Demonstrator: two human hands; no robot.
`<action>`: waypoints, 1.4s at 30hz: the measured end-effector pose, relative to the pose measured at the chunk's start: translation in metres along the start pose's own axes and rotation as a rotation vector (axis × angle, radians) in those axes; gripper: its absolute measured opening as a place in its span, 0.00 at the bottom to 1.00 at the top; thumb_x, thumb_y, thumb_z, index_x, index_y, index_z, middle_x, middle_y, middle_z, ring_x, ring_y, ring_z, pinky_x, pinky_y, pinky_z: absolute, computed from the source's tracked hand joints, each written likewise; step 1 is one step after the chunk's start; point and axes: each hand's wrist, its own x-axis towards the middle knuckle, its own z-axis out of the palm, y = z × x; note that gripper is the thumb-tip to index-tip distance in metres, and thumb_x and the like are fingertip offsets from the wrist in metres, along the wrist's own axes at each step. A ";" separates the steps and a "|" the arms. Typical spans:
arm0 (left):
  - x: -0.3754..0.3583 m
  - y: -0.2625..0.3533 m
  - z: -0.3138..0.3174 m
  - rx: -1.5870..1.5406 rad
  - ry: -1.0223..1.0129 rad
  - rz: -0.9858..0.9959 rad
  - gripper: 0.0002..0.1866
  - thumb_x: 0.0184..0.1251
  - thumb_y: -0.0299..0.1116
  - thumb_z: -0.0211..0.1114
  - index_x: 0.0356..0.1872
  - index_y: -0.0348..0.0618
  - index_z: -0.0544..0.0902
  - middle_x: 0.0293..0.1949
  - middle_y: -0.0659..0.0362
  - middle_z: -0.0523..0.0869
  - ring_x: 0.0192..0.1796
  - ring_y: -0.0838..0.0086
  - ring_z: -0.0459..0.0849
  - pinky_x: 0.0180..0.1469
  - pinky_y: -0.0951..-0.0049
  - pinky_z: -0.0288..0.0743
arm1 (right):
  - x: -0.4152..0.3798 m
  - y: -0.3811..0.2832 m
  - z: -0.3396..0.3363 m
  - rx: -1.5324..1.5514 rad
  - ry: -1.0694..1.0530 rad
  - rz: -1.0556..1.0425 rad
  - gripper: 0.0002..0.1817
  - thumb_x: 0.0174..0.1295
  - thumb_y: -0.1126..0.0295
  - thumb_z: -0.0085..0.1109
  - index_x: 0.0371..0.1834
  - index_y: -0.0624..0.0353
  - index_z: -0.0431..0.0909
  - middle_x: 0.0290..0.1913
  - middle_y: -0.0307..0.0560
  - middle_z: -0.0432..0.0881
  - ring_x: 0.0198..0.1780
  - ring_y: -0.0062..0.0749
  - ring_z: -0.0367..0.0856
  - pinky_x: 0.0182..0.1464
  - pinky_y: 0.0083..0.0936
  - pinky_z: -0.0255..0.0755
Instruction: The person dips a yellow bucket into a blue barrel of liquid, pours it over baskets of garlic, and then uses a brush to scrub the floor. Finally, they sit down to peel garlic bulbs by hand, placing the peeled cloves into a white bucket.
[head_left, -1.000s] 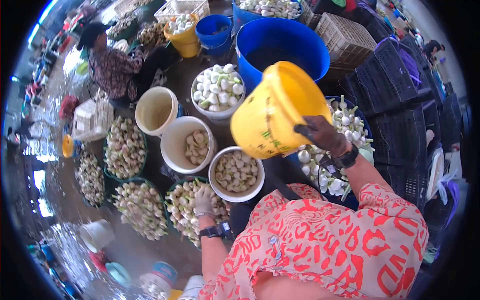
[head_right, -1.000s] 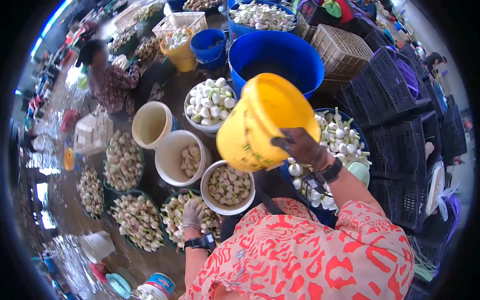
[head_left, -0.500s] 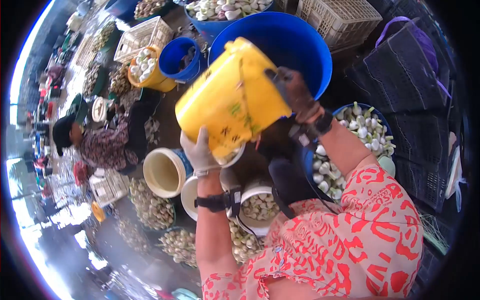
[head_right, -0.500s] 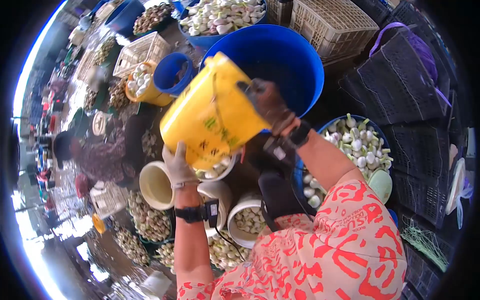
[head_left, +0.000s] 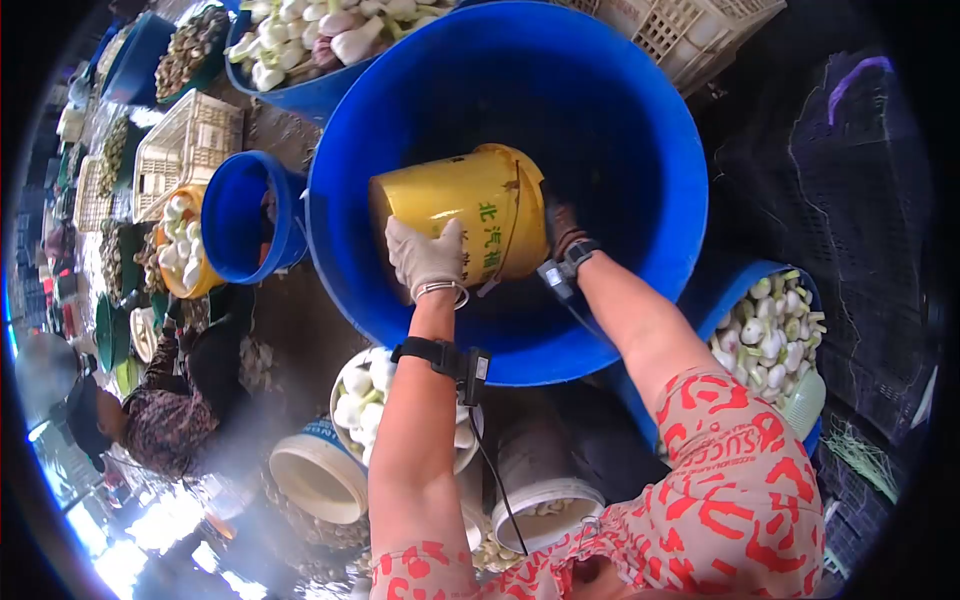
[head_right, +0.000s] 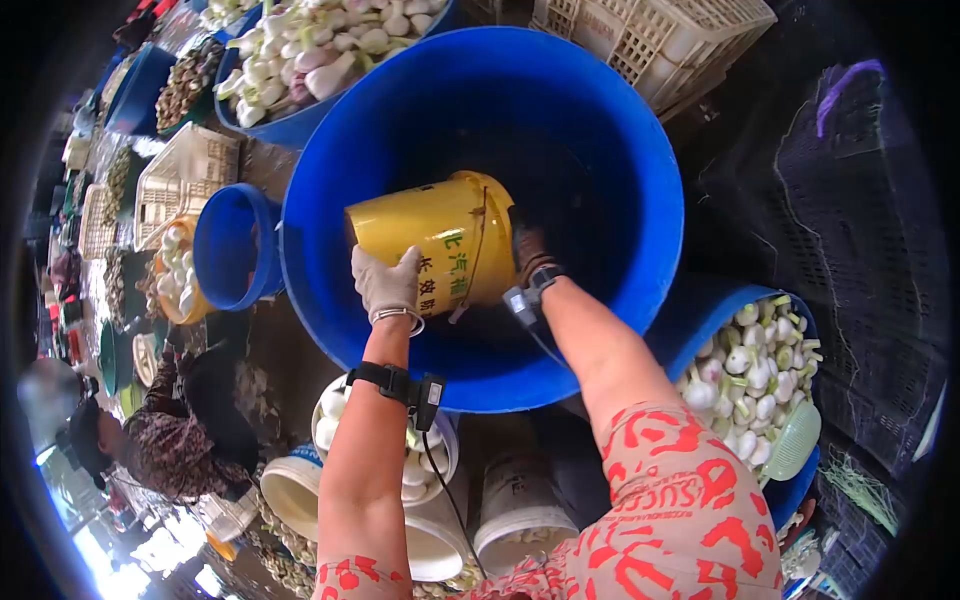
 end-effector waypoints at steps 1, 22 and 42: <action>0.007 -0.007 0.017 0.007 -0.011 0.007 0.45 0.42 0.44 0.73 0.61 0.33 0.62 0.57 0.41 0.70 0.61 0.50 0.69 0.63 0.62 0.63 | 0.003 0.004 0.010 0.081 0.011 0.004 0.27 0.68 0.45 0.40 0.45 0.57 0.79 0.41 0.49 0.83 0.40 0.41 0.79 0.43 0.37 0.71; -0.020 -0.052 0.168 -0.632 -0.263 -1.059 0.44 0.50 0.62 0.65 0.56 0.31 0.71 0.51 0.45 0.80 0.49 0.57 0.83 0.51 0.61 0.77 | -0.023 -0.052 -0.083 -0.647 0.077 -0.451 0.14 0.63 0.64 0.56 0.26 0.65 0.77 0.22 0.50 0.78 0.24 0.31 0.68 0.29 0.31 0.65; -0.213 -0.066 -0.099 -1.568 -0.083 -0.688 0.50 0.60 0.69 0.48 0.63 0.25 0.57 0.57 0.39 0.72 0.57 0.55 0.74 0.57 0.60 0.68 | -0.507 -0.213 -0.022 -0.992 -0.563 -1.340 0.14 0.54 0.81 0.60 0.17 0.66 0.63 0.17 0.51 0.59 0.18 0.41 0.59 0.23 0.34 0.52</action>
